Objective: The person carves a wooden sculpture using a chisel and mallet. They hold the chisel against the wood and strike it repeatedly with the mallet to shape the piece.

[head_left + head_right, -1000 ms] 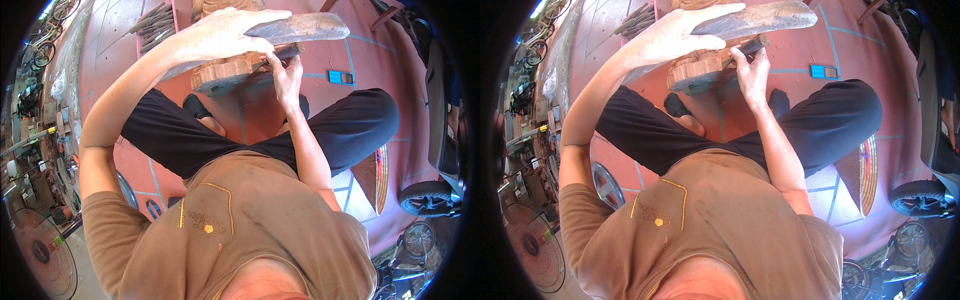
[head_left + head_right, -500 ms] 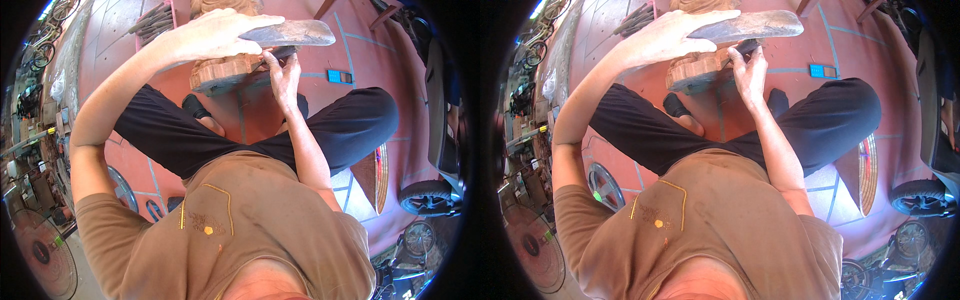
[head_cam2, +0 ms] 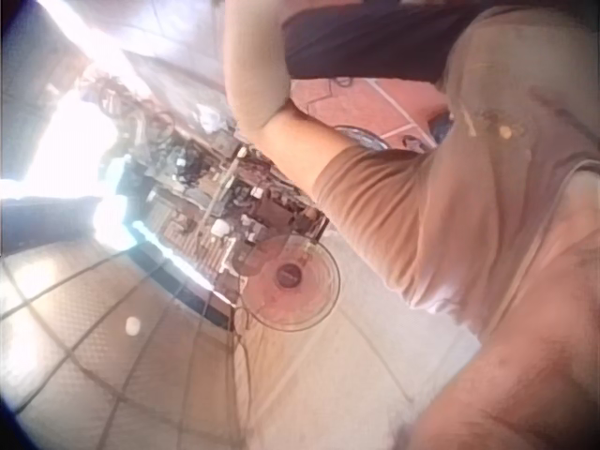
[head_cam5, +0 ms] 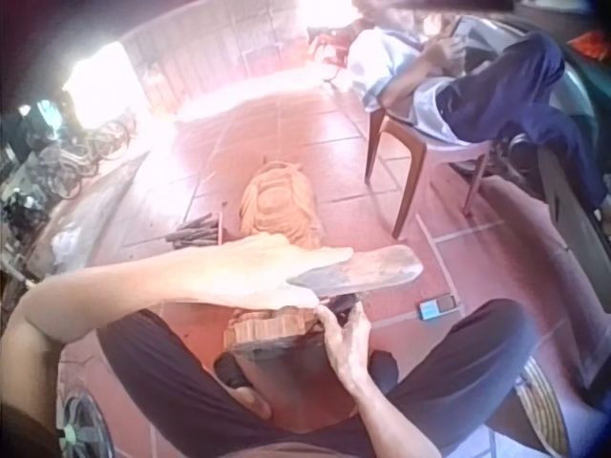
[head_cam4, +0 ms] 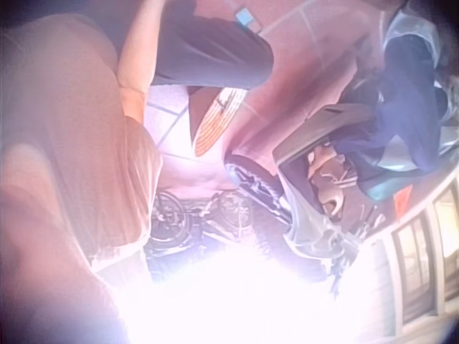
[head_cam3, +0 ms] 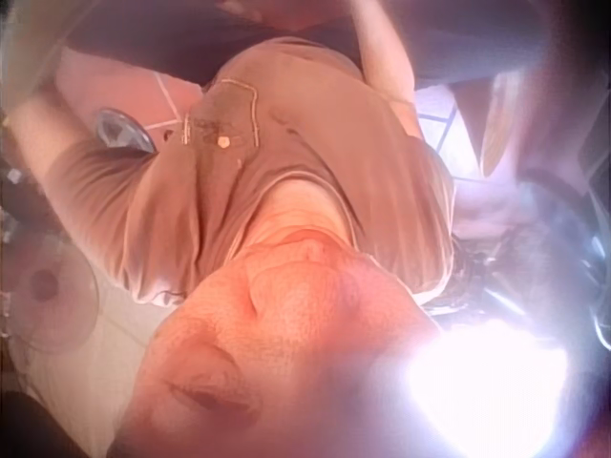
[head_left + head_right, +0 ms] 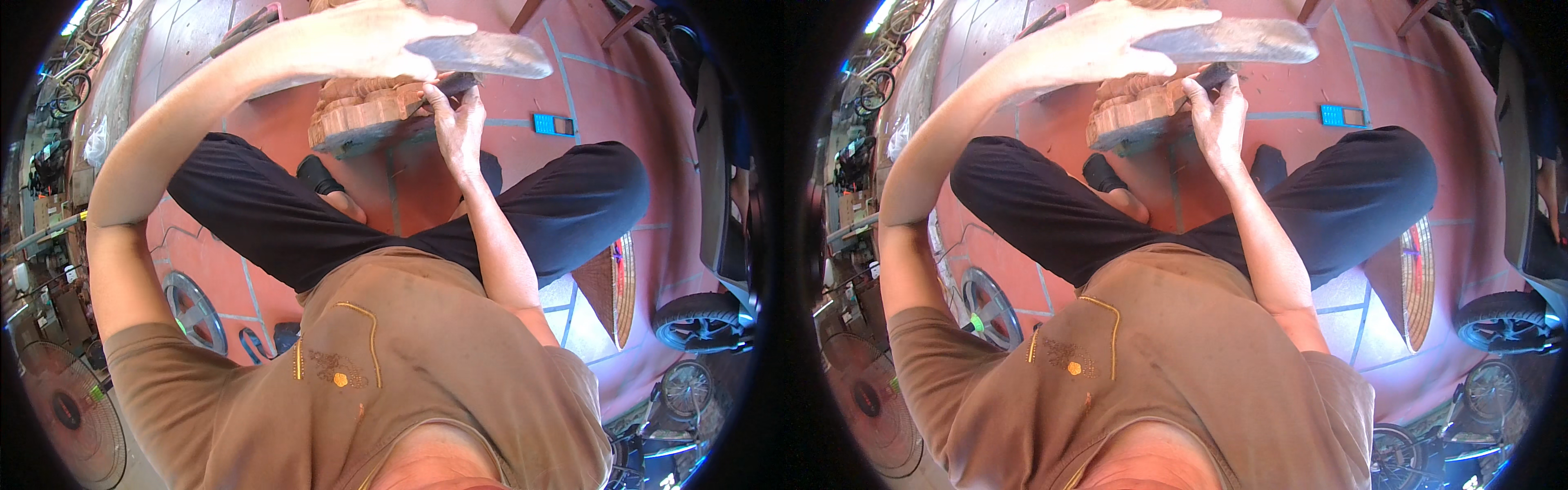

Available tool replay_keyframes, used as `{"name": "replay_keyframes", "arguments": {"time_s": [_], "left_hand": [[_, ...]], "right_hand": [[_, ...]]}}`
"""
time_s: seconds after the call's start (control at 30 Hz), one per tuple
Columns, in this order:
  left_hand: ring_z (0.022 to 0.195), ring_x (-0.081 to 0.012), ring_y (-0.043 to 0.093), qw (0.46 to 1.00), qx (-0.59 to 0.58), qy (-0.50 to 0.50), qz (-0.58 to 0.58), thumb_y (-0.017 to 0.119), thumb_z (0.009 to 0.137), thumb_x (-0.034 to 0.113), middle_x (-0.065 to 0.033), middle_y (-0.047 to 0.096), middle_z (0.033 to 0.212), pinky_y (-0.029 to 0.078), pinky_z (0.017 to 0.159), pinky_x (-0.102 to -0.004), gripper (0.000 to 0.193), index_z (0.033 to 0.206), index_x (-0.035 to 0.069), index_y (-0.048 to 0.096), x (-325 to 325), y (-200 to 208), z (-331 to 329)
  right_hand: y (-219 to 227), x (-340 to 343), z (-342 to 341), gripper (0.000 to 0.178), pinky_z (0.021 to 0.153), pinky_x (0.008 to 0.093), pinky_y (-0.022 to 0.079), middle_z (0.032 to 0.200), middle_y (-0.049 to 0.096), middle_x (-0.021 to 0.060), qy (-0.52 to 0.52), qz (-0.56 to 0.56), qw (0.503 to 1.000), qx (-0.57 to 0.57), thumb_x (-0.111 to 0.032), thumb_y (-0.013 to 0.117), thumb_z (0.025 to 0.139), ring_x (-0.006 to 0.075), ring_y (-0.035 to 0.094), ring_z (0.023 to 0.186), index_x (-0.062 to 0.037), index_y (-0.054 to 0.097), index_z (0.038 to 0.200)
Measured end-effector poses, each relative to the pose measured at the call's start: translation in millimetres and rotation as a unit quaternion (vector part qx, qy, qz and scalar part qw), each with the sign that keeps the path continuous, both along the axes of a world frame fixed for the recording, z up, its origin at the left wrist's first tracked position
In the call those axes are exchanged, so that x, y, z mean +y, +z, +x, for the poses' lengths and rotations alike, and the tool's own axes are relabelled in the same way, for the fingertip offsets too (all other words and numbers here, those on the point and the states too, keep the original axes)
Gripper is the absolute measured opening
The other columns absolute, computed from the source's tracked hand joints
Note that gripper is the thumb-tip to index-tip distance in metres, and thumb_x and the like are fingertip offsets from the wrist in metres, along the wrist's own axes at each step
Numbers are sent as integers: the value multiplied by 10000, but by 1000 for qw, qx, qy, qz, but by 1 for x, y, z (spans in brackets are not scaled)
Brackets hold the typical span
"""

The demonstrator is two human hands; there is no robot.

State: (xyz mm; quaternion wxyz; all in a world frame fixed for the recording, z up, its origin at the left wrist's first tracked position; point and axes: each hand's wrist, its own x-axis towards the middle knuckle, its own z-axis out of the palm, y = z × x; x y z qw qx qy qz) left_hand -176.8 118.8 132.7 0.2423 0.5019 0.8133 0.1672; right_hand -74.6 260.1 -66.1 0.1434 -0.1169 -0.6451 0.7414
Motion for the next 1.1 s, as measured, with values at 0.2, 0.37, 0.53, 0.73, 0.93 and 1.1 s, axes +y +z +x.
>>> {"name": "replay_keyframes", "arguments": {"time_s": [0.2,0.37,0.53,0.73,0.93,1.1], "left_hand": [[1009,-363,707,988,14,76,130,647,960,257,-279,688,1141,535,902,-423,709,1577,61,357,27,30,23],[954,-208,680,990,131,-5,57,681,964,309,-121,714,1104,551,844,-363,652,1560,196,445,-10,-39,10],[963,-362,715,1000,21,15,4,647,965,275,-253,707,1113,543,874,-421,704,1582,96,360,11,19,0],[1054,-343,702,988,76,19,130,643,938,261,-255,700,1181,513,966,-393,677,1544,55,421,36,39,11],[1195,-376,647,996,-1,46,77,661,941,310,-255,635,1335,479,1039,-405,738,1573,66,370,13,21,15],[1268,-378,603,995,33,55,80,665,950,329,-254,574,1428,455,1077,-413,739,1575,70,367,6,15,11]], "right_hand": [[4,3,-2,187,747,294,594,995,700,87,24,68,997,-1,-61,690,973,152,704,894,12,601,1120],[-5,-1,-2,225,750,304,551,908,742,81,14,71,997,-1,-115,723,937,132,688,833,11,624,1094],[-1,-2,-3,197,744,300,557,894,735,76,15,25,1000,0,-83,703,944,120,679,824,6,621,1099],[-5,5,-3,216,770,301,588,1007,675,72,32,10,999,-17,-74,698,974,164,709,918,-3,586,1144],[-1,0,-7,213,785,317,602,1010,679,83,17,12,1000,-8,-72,693,977,168,709,924,0,577,1142],[-4,-5,-10,212,744,291,561,924,715,75,-4,-51,999,18,-95,720,943,139,696,844,12,614,1092]]}}
